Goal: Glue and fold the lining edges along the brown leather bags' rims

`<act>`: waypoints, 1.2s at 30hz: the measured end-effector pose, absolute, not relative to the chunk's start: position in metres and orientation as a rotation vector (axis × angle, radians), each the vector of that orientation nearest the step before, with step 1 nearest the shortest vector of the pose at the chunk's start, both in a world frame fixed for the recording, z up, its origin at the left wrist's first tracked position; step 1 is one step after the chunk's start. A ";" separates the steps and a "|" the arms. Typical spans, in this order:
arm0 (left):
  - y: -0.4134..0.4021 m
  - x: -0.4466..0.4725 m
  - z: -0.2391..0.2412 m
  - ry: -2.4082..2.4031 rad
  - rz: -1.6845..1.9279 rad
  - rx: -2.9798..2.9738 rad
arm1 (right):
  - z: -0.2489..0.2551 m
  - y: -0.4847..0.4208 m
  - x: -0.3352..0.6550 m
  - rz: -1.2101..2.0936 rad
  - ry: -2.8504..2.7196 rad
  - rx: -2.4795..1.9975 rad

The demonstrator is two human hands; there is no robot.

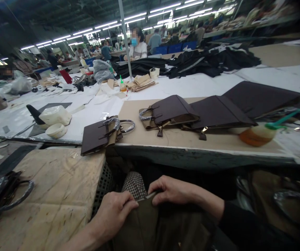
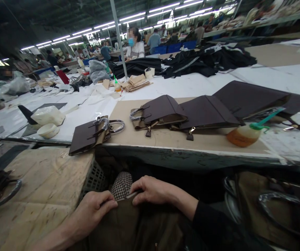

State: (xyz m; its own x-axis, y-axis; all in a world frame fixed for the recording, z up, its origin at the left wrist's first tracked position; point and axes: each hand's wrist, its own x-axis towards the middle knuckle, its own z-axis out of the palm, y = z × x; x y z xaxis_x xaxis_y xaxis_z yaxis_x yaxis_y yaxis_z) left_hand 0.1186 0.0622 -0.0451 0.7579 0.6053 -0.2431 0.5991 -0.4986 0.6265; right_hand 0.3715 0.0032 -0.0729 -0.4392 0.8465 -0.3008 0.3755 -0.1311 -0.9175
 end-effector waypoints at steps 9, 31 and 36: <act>0.075 0.123 -0.047 0.835 -0.028 1.949 | -0.092 -0.001 0.377 1.706 -1.513 -1.212; 0.049 0.172 -0.064 0.764 0.154 2.294 | -0.088 -0.014 0.382 1.545 -1.466 -1.300; 0.057 0.175 -0.063 0.840 0.071 2.067 | -0.092 -0.015 0.384 1.558 -1.464 -1.304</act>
